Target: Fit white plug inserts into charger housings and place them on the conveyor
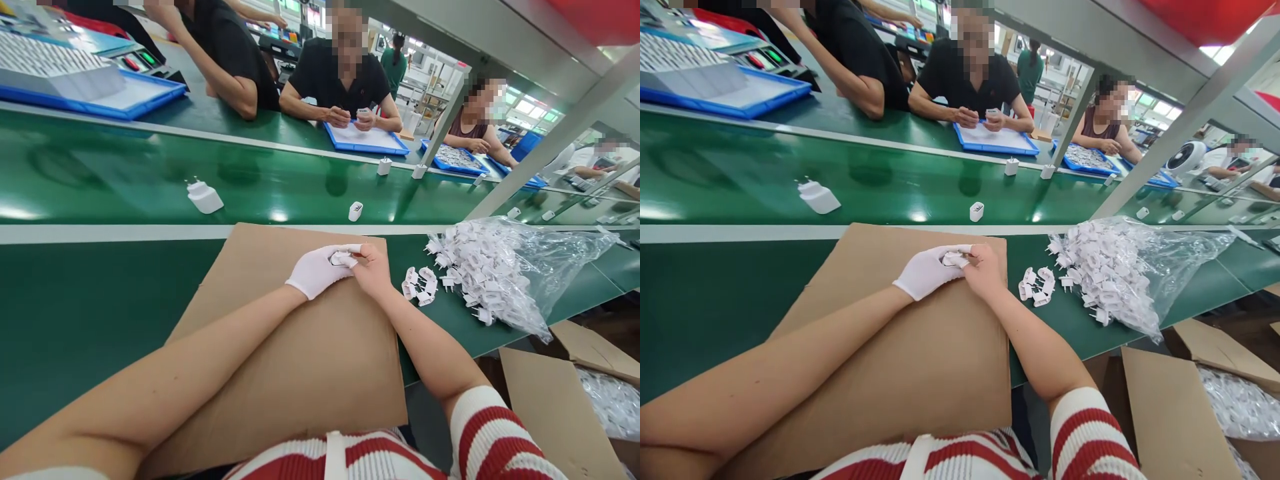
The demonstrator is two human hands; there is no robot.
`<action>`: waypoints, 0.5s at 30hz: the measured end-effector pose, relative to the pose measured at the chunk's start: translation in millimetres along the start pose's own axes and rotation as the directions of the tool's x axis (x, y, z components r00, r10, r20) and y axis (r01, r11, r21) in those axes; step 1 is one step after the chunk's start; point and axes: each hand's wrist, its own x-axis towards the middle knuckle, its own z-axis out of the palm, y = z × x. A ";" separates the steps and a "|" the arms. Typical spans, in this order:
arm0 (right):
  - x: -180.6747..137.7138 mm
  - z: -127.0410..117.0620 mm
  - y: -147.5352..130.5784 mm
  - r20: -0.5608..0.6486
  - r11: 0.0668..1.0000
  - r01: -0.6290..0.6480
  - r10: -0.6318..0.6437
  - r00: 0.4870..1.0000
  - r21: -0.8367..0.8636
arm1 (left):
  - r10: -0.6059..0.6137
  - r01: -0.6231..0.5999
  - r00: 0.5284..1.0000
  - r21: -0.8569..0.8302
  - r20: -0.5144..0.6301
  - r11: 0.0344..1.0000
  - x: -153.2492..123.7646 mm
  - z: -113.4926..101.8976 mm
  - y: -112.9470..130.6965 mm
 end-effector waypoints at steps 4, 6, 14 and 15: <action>0.7 1.4 0.7 -0.011 0.999 -0.007 0.008 1.000 0.037 | -0.011 0.011 1.000 -0.016 0.005 1.000 -2.2 -1.6 3.4; 1.0 1.6 1.5 -0.013 1.000 -0.021 0.021 1.000 0.018 | 0.019 -0.019 1.000 0.002 0.009 1.000 -2.9 -1.6 4.4; 5.9 -5.7 7.8 0.102 0.983 0.149 -0.138 0.985 -0.108 | 0.023 -0.023 1.000 0.057 0.009 0.998 -1.7 1.0 -0.8; 6.9 -6.8 8.5 0.117 0.970 0.180 -0.162 0.980 -0.163 | 0.012 -0.013 1.000 0.045 0.007 0.999 -2.6 0.9 -1.1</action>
